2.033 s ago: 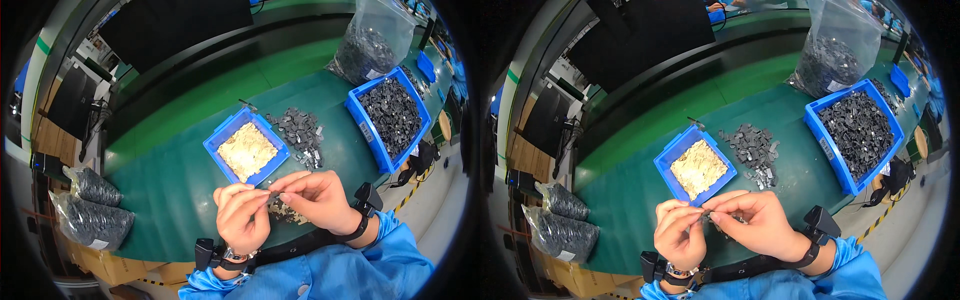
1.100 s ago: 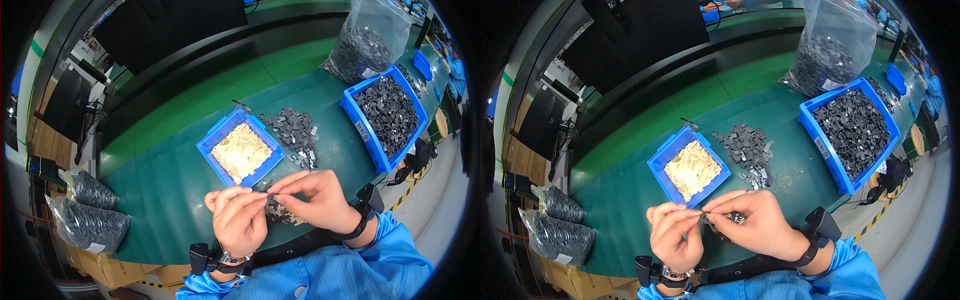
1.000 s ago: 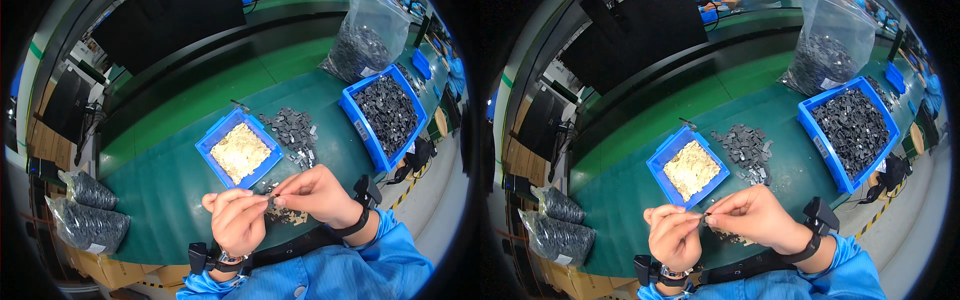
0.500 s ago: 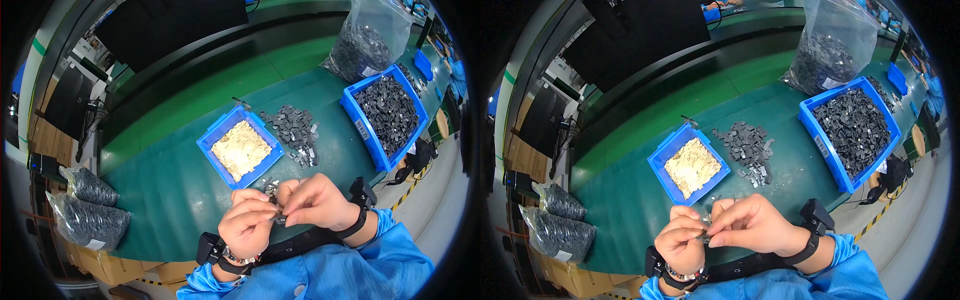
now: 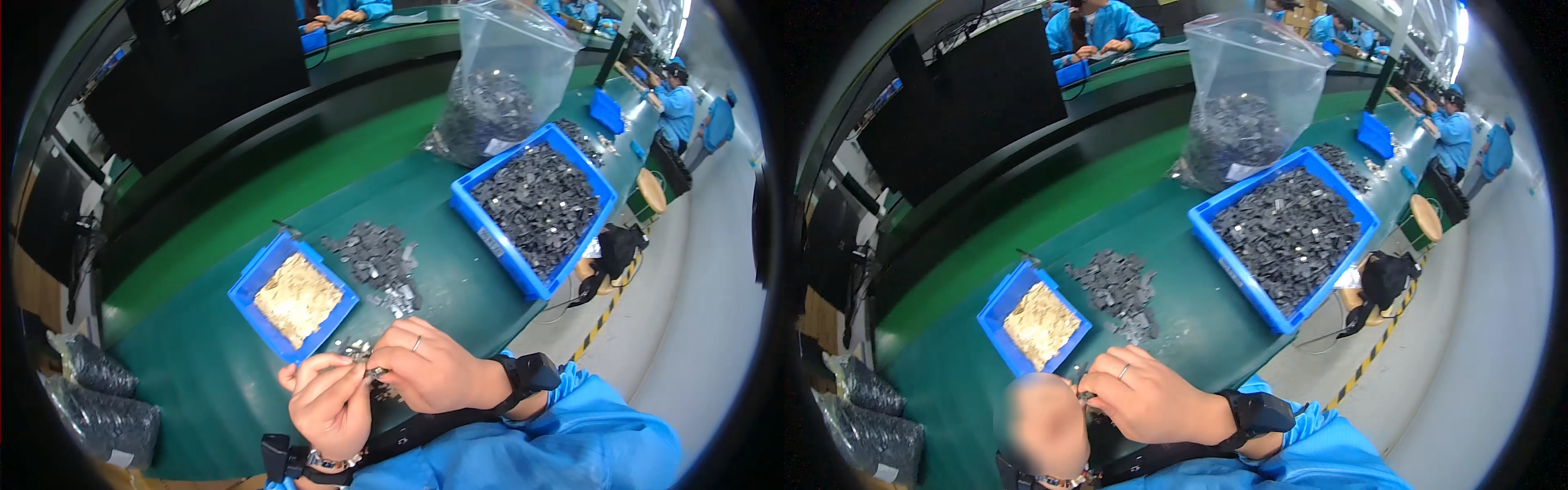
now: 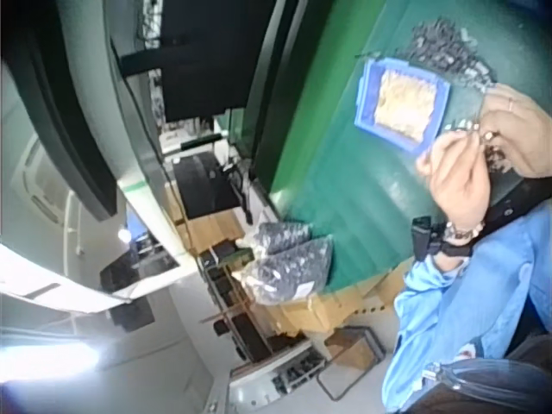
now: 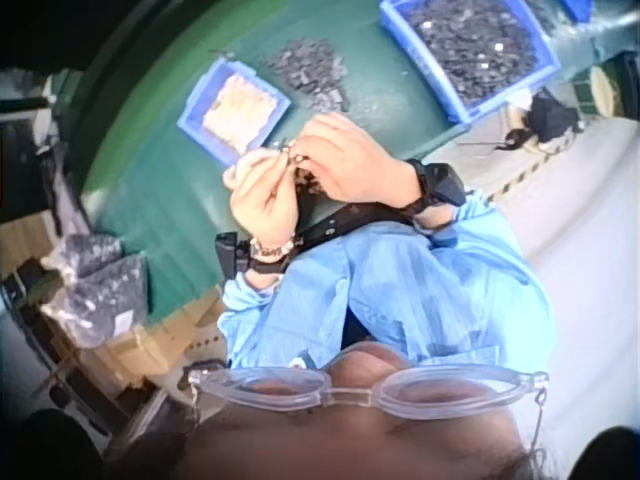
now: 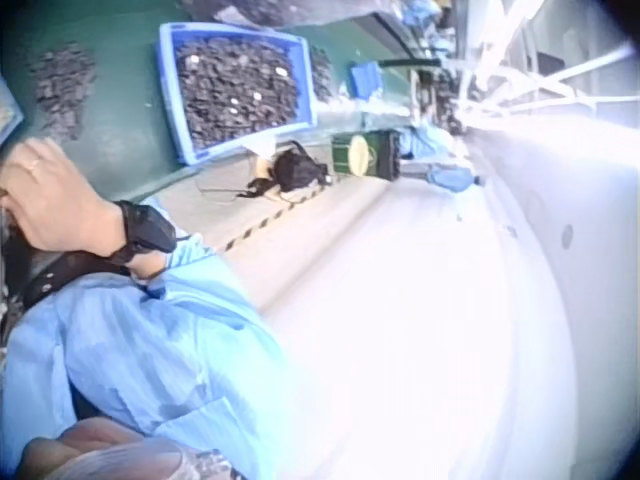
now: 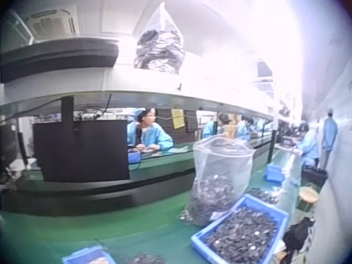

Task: Assembling small plastic and metal components at a factory workbench by fitting pieces together.

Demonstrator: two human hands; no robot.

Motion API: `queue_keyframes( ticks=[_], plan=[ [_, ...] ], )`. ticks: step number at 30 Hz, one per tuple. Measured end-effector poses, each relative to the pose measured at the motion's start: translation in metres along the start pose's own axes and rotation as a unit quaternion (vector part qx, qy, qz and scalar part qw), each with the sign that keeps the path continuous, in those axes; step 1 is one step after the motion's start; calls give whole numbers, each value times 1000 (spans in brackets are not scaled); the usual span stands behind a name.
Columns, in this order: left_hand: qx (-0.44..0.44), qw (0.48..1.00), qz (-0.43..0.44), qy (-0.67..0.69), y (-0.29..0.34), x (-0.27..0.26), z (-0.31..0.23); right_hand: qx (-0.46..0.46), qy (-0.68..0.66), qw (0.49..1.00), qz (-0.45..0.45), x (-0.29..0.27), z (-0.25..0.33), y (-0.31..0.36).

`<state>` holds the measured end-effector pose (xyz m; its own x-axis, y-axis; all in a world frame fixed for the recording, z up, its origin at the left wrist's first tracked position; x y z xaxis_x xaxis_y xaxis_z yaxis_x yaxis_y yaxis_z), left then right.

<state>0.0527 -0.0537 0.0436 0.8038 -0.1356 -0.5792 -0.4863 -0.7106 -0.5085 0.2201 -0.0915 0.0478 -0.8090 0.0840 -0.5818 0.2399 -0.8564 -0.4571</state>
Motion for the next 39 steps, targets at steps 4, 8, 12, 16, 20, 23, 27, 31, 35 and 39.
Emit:
queue_keyframes(
  ticks=[4,8,12,16,20,23,27,31,35,39],
  plan=[
    [-10,999,-27,-14,2,-9,11,76,178,962,-194,-58,-30,18],
    [-15,999,-43,9,-1,-17,27,166,489,812,-272,-102,-50,18],
    [2,999,-44,24,-8,-13,25,97,295,939,-144,-67,-54,17],
    [8,1000,-7,29,-11,-7,22,139,271,948,-87,-39,-90,2],
    [18,1000,12,22,-13,-6,23,203,245,948,-19,-32,-114,-6],
    [12,1000,16,15,-15,-11,21,176,241,953,-55,-38,-110,-7],
    [2,1000,27,-3,-20,-14,28,147,141,976,-81,-43,-94,-13],
    [9,998,49,-29,-26,-14,26,222,-283,932,-52,-28,-62,-21],
    [2,1000,23,-5,-29,-15,23,113,-182,977,-20,-17,-33,-34],
    [-13,1000,-7,-3,-23,-20,29,9,4,1000,-2,-8,-10,-52]
  ],
)
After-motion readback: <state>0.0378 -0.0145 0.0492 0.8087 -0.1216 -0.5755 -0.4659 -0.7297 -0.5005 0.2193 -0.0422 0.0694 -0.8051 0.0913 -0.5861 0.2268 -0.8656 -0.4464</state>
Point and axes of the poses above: each hand's wrist, its own y-axis away from the middle knuckle, its own x-axis out of the palm, z = x × y, the point moved 1 cm from there along -y, towards the middle knuckle, and after that the axes turned 8 degrees about z, right-handed, at the moved point
